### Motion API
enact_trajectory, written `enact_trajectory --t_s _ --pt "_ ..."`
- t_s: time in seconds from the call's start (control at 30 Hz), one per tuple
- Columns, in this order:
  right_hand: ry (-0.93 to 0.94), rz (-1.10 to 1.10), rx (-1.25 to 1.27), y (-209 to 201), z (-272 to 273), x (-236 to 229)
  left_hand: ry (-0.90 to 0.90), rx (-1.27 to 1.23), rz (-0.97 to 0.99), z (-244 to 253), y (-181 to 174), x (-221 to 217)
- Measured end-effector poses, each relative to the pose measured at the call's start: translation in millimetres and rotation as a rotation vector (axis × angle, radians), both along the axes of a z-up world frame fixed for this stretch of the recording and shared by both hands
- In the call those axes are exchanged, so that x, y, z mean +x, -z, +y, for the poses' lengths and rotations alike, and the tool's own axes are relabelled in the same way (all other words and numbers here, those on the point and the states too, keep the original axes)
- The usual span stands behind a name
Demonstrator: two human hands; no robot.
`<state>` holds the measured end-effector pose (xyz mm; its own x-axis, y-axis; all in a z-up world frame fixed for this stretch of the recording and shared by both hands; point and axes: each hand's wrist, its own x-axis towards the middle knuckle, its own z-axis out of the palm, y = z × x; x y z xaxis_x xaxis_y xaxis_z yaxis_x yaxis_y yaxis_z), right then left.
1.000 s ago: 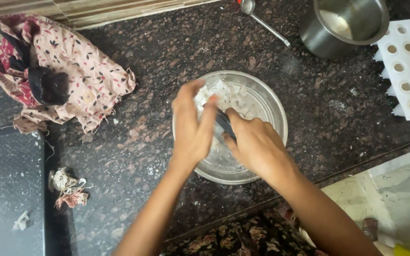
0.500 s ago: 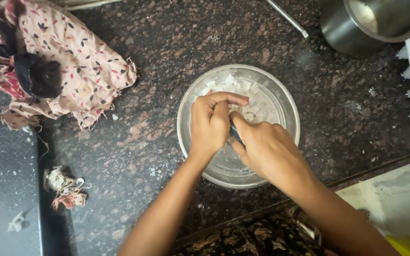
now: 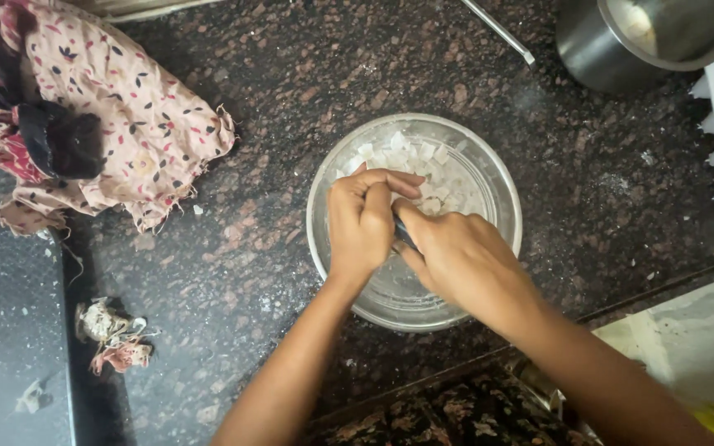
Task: Cutting a white block into small pieces using a metal scraper and transferring them into a pot.
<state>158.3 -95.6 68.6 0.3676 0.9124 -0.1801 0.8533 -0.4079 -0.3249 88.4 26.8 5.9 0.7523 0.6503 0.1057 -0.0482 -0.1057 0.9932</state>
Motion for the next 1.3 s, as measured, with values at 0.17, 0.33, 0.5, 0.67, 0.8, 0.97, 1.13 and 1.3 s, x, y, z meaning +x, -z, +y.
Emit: enact_trajectory --t_s 0.17,0.33,0.5,0.67,0.8,0.97,1.13,1.3 --pt "0.023 0.016 -0.024 1 1 0 -0.031 0.025 0.004 -5 -2 0" --pt "-0.001 0.097 -0.047 25 -7 5 -0.041 -0.043 0.062 -10 12 -4" --pt "0.030 -0.015 0.056 24 -8 -1 -0.065 0.152 -0.012 -9 7 -5" --pt "0.143 0.110 -0.153 16 -6 11 -0.016 -0.099 0.202 -7 -6 -7" --pt "0.386 0.295 -0.073 9 -18 13 -0.092 0.427 0.126 0 13 -47" --pt "0.445 0.233 0.276 -1 -42 8 0.215 0.715 0.345 -13 11 -77" --pt "0.489 0.209 0.190 7 -53 2 0.275 0.769 0.353 -24 39 -73" --pt "0.466 0.248 0.298 12 -60 -8 0.033 0.871 0.493 -44 22 -67"
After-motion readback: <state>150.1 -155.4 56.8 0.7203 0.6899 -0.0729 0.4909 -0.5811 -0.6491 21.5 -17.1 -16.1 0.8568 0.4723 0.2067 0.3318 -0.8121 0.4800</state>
